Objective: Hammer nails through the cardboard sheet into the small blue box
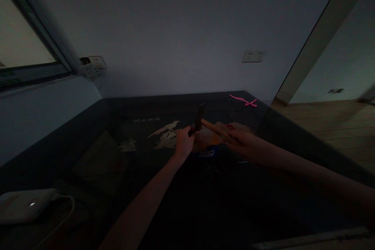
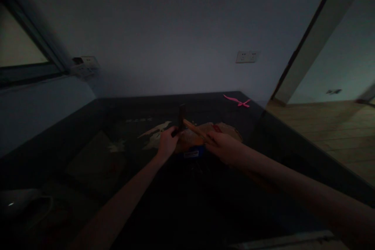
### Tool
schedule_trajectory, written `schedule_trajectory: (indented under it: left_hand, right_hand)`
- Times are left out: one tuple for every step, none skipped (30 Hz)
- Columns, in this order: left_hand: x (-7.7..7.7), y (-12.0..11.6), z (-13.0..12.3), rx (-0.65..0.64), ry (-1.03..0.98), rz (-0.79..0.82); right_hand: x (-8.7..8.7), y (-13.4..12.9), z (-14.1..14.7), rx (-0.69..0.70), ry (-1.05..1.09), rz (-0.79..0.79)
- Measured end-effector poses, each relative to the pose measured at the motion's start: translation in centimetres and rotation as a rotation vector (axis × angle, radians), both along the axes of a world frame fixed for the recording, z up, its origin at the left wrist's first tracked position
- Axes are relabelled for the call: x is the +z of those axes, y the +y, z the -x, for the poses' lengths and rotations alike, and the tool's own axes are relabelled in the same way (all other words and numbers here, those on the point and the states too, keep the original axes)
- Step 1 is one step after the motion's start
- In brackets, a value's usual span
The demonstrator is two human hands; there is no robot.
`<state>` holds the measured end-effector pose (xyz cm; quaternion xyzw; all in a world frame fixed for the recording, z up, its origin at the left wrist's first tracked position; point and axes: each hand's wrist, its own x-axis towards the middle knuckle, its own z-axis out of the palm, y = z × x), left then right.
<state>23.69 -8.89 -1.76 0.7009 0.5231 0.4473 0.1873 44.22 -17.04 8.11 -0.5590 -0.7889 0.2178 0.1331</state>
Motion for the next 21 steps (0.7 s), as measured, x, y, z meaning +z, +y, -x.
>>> schedule_trajectory:
  left_hand:
    - [0.0,-0.01,0.01,0.006,0.01,-0.001]
    - [0.0,-0.02,0.0,0.006,0.011,-0.003]
    - [0.0,-0.03,0.0,0.001,0.001,-0.005]
    - [0.01,-0.05,-0.02,-0.009,-0.015,-0.007]
    - [0.01,-0.07,-0.03,-0.02,-0.031,-0.008]
    - [0.02,-0.09,-0.04,-0.029,-0.043,-0.009]
    - [0.04,-0.11,-0.04,-0.033,-0.048,-0.011]
    - [0.06,-0.13,-0.02,-0.029,-0.044,-0.009]
    - [0.08,-0.15,0.0,-0.022,-0.032,-0.005]
    - [0.09,-0.15,0.02,-0.012,-0.015,-0.001]
    - [0.1,-0.16,0.05,-0.002,0.004,0.002]
    - [0.11,-0.15,0.06,0.005,0.02,0.003]
    - [0.1,-0.15,0.07,0.007,0.027,0.001]
    - [0.09,-0.13,0.06,0.003,0.025,-0.002]
    - [0.06,-0.12,0.04,-0.005,0.014,-0.004]
    - [0.03,-0.1,0.01,-0.014,-0.003,-0.005]
    - [0.0,-0.09,-0.02,-0.021,-0.021,-0.004]
    - [-0.03,-0.08,-0.04,-0.025,-0.035,-0.004]
    - [-0.05,-0.08,-0.06,-0.024,-0.044,-0.003]
    - [-0.07,-0.09,-0.06,-0.02,-0.045,-0.002]
    - [-0.07,-0.11,-0.05,-0.017,-0.037,-0.001]
  right_hand:
    - [-0.04,-0.01,0.03,0.011,-0.016,0.007]
    - [-0.05,0.0,0.04,0.015,-0.022,-0.007]
    - [-0.03,0.02,0.03,0.013,-0.02,-0.036]
    - [0.0,0.04,0.01,0.006,-0.01,-0.076]
    - [0.02,0.07,-0.03,-0.001,0.006,-0.115]
    - [0.03,0.08,-0.07,-0.009,0.024,-0.147]
    - [0.01,0.08,-0.1,-0.015,0.041,-0.167]
    - [-0.04,0.07,-0.11,-0.016,0.048,-0.164]
    - [-0.12,0.03,-0.11,-0.013,0.047,-0.137]
    - [-0.21,-0.02,-0.1,-0.011,0.04,-0.09]
    - [-0.27,-0.08,-0.08,-0.007,0.031,-0.031]
    - [-0.29,-0.16,-0.06,-0.004,0.027,0.024]
    - [-0.23,-0.25,-0.04,0.001,0.03,0.056]
    - [-0.11,-0.34,-0.03,0.006,0.042,0.056]
    - [0.06,-0.43,-0.03,0.008,0.061,0.024]
    - [0.26,-0.51,-0.03,0.01,0.081,-0.023]
    - [0.44,-0.57,-0.05,0.011,0.101,-0.07]
    - [0.55,-0.6,-0.07,0.012,0.117,-0.098]
    - [0.56,-0.58,-0.1,0.009,0.124,-0.107]
    - [0.46,-0.51,-0.14,0.002,0.128,-0.106]
    - [0.25,-0.41,-0.18,-0.002,0.139,-0.111]
